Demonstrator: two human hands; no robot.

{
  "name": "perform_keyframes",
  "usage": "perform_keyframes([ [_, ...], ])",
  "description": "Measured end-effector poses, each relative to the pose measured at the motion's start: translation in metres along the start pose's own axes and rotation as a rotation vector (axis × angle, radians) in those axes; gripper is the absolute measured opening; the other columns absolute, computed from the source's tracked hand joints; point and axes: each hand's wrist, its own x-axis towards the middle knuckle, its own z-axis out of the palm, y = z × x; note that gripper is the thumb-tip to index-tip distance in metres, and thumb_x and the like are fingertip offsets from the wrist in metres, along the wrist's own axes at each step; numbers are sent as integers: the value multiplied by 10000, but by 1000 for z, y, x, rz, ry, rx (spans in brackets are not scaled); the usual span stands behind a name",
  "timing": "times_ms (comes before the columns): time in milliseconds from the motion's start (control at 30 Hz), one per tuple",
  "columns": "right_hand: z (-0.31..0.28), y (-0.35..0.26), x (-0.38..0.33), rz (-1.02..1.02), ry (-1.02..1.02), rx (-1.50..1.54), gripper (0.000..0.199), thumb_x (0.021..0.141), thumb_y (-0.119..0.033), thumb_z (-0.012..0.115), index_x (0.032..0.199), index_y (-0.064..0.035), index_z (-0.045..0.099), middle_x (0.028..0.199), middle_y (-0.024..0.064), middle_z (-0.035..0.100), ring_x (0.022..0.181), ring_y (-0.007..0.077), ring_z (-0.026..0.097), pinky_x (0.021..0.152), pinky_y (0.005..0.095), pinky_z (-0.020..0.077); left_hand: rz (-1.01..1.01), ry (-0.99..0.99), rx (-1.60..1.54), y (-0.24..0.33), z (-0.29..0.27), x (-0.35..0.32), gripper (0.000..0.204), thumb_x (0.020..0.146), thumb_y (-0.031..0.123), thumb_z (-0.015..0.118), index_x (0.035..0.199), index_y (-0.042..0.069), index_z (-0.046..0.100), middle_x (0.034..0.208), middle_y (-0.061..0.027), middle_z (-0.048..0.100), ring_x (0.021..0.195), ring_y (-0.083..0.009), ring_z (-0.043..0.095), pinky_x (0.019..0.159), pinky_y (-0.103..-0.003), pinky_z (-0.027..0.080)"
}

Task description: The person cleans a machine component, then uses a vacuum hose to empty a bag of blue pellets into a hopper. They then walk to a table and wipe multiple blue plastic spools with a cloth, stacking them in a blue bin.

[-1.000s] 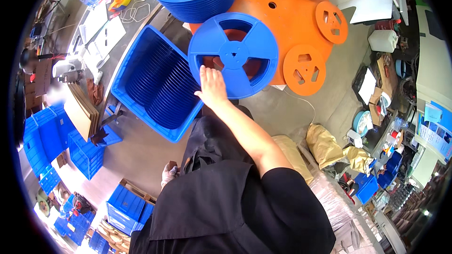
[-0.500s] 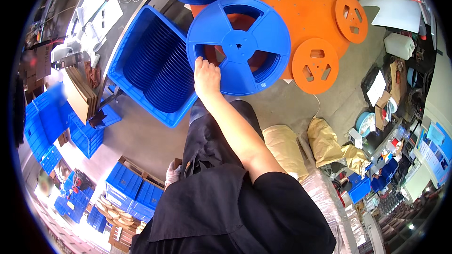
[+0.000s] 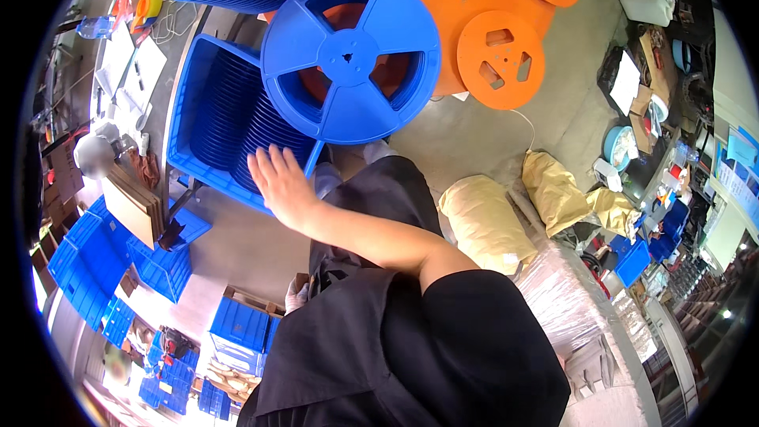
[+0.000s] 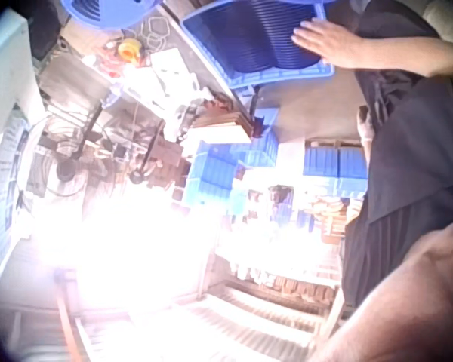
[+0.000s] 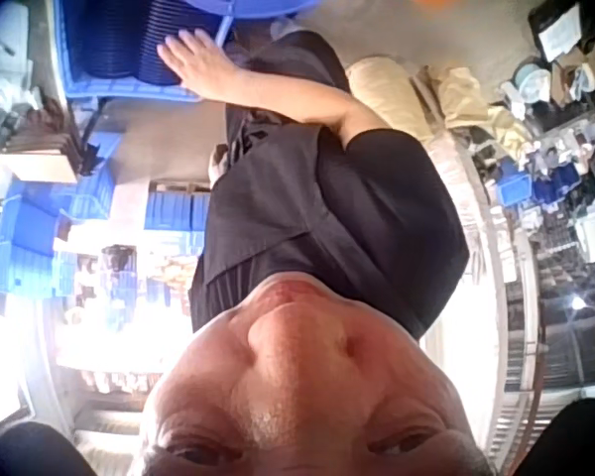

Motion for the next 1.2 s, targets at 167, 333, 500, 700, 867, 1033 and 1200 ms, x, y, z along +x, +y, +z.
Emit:
perform_keyframes([
  [167, 27, 15, -55, -82, -126, 58, 809, 673, -298, 753, 1338, 10, 409, 1330, 181, 446, 1224, 343, 426, 1032, 467, 328, 29, 38, -37, 0, -3, 8, 418, 867, -14, 584, 1274, 40, 510, 1121, -57, 620, 952, -166, 606, 826, -300, 501],
  [333, -19, 110, -87, 11, -29, -77, 790, 656, -290, 753, 1337, -42, 438, 1352, 141, 447, 1288, 340, 378, 1069, 489, 294, -6, 72, 17, -7, -1, 9, 415, 868, -45, 568, 1269, 46, 516, 1128, -74, 615, 978, -168, 602, 837, -298, 499],
  [500, -90, 194, -83, 180, -10, -435, 833, 640, -221, 787, 1363, -67, 402, 1394, 113, 407, 1342, 337, 309, 1108, 494, 245, -17, 52, -40, -14, 6, 13, 409, 868, -37, 580, 1263, 44, 518, 1126, -66, 615, 981, -163, 599, 835, -288, 500],
  [700, -86, 229, -67, -69, -76, -553, 240, 791, -78, 531, 1020, -63, 600, 1064, 83, 587, 1208, 247, 479, 1105, 460, 274, 14, 32, -34, -8, 11, 16, 421, 862, -30, 591, 1269, 44, 514, 1120, -58, 618, 987, -154, 594, 828, -286, 500],
  [867, -84, 235, -63, -175, -35, -457, 110, 752, -94, 543, 853, -80, 584, 869, 77, 556, 995, 237, 549, 1062, 438, 346, -14, 100, 55, 13, 21, 4, 416, 845, -18, 612, 1247, 51, 530, 1097, -52, 624, 984, -151, 595, 820, -286, 501],
  [1033, -85, 225, -67, -219, -49, -397, 84, 729, -91, 547, 809, -83, 572, 808, 70, 530, 907, 236, 546, 1024, 415, 388, 124, 23, 95, 10, 10, 10, 413, 836, -15, 609, 1235, 63, 538, 1078, -56, 630, 979, -150, 593, 829, -292, 500],
  [1200, -84, 212, -83, -206, -54, -321, 114, 725, -78, 559, 836, -83, 589, 808, 71, 528, 907, 253, 544, 999, 400, 404, 130, 7, 125, 10, 3, 17, 411, 838, -6, 618, 1236, 57, 537, 1074, -56, 630, 969, -160, 592, 839, -303, 491],
])
